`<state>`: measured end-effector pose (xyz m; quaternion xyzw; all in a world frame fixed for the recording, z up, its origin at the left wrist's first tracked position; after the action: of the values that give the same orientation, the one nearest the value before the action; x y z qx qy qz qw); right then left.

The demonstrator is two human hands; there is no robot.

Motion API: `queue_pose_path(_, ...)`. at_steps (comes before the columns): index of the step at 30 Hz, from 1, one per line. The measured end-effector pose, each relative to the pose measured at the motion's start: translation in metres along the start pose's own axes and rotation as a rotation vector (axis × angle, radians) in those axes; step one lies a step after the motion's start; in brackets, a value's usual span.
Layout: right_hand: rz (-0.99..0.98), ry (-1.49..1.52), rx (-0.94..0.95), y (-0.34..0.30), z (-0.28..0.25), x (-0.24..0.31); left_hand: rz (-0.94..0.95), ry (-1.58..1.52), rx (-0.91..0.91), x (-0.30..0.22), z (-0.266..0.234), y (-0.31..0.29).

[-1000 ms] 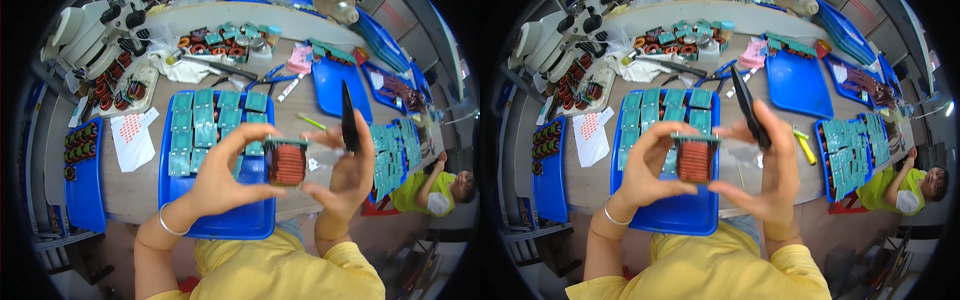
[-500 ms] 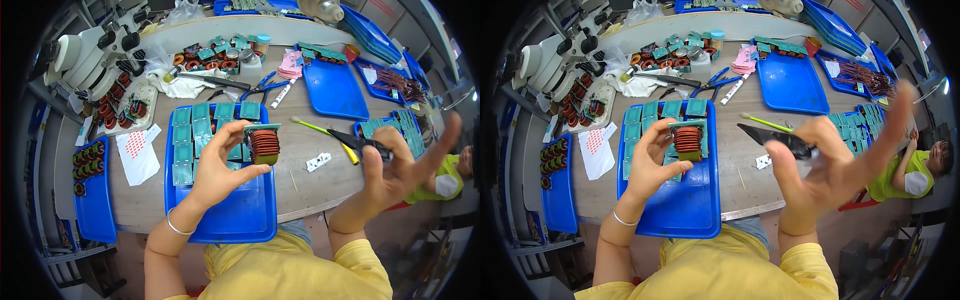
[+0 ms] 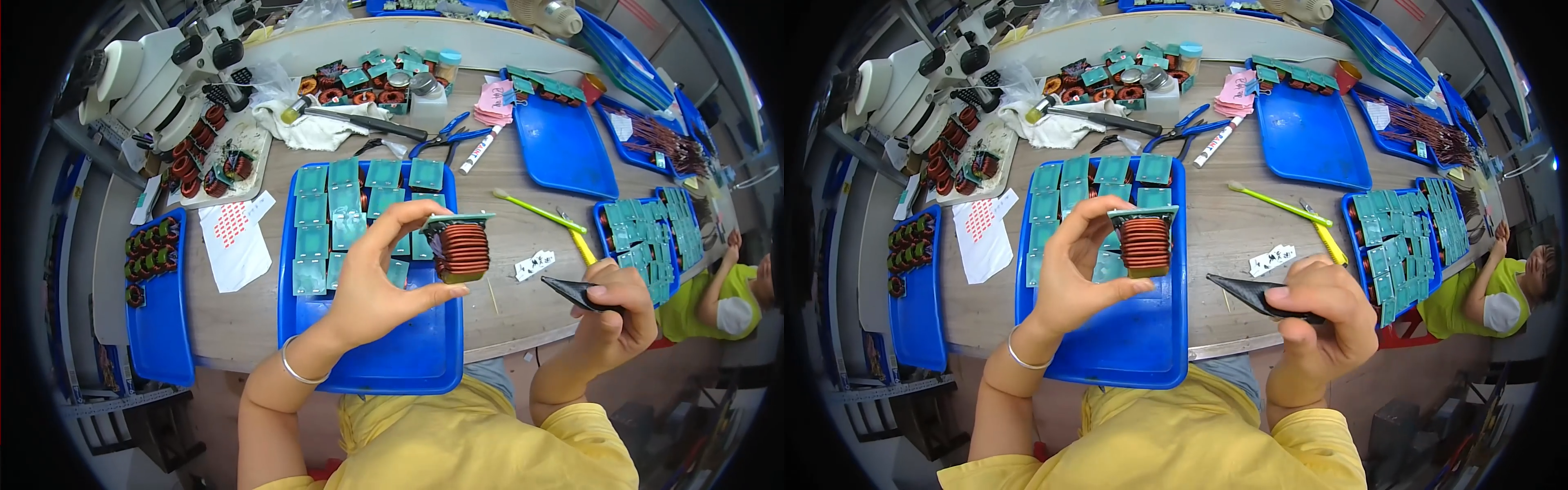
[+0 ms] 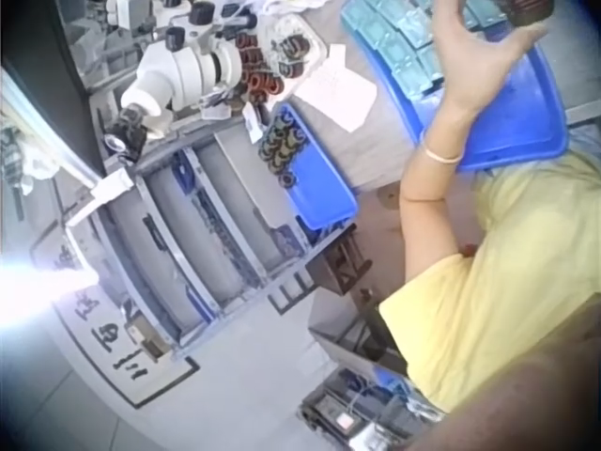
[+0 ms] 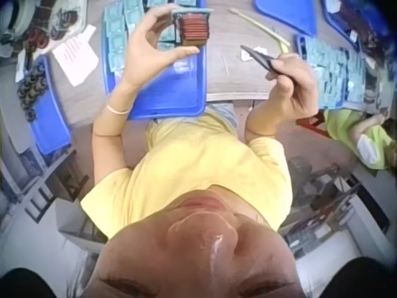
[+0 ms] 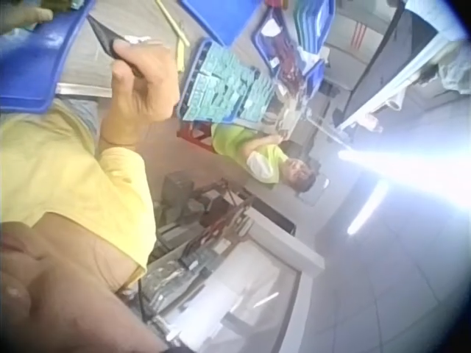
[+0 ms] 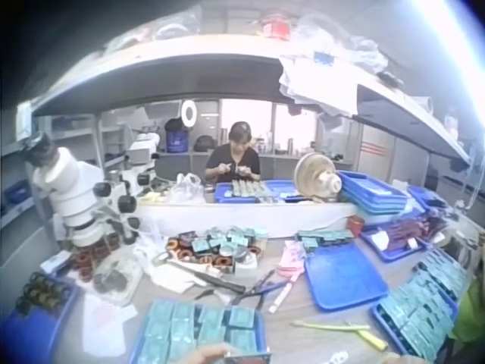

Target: Assembling, cleaning, and marking electronic toroidal inductor components on printed circuit boards.

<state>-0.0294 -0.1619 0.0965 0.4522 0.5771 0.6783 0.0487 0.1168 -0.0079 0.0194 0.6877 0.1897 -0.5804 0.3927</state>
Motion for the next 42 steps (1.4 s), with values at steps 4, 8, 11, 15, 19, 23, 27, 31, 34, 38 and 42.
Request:
queue_pose_path(4,-0.064,0.055,0.085,-0.003,0.016,0.004,0.027,0.047,0.043,-0.007,0.004,-0.001)
queue_pose_path(8,0.060,0.042,0.122,-0.005,0.030,-0.004,0.131,0.049,0.099,-0.019,0.008,-0.002)
queue_pose_path(11,0.080,-0.007,0.259,-0.005,0.050,-0.006,0.169,0.026,0.156,-0.023,0.013,-0.003)
queue_pose_path(15,0.056,0.044,0.311,-0.007,0.062,-0.007,0.081,-0.199,0.191,-0.017,0.017,-0.004)
queue_pose_path(19,0.065,0.074,0.298,-0.008,0.063,-0.006,0.057,-0.266,0.213,-0.014,0.019,-0.003)
queue_pose_path(23,0.073,0.074,0.301,-0.009,0.061,-0.008,0.024,-0.326,0.240,-0.013,0.021,-0.005)
queue_pose_path(27,0.100,0.027,0.308,-0.011,0.063,-0.015,0.046,-0.219,0.182,-0.013,0.017,-0.004)
queue_pose_path(31,0.113,-0.007,0.295,-0.013,0.062,-0.021,0.044,-0.102,0.155,-0.011,0.015,-0.005)
queue_pose_path(34,0.141,0.017,0.258,-0.014,0.060,-0.025,0.042,-0.056,0.134,-0.010,0.015,-0.004)
queue_pose_path(38,0.167,0.022,0.240,-0.014,0.056,-0.026,0.045,-0.026,0.136,-0.011,0.016,-0.004)
queue_pose_path(42,0.216,0.122,0.349,-0.015,0.066,-0.029,0.067,0.056,0.134,-0.012,0.016,-0.004)
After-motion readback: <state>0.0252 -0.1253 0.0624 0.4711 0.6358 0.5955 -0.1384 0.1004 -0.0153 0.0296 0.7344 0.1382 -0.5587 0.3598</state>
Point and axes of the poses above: each hand's wrist, its own y-axis towards the middle knuckle, its own z-axis out of the palm, x = y × z, the point moved 10 cm from there along y, towards the middle knuckle, and after that the axes turned 4 degrees about -z, right-handed, at the moved point
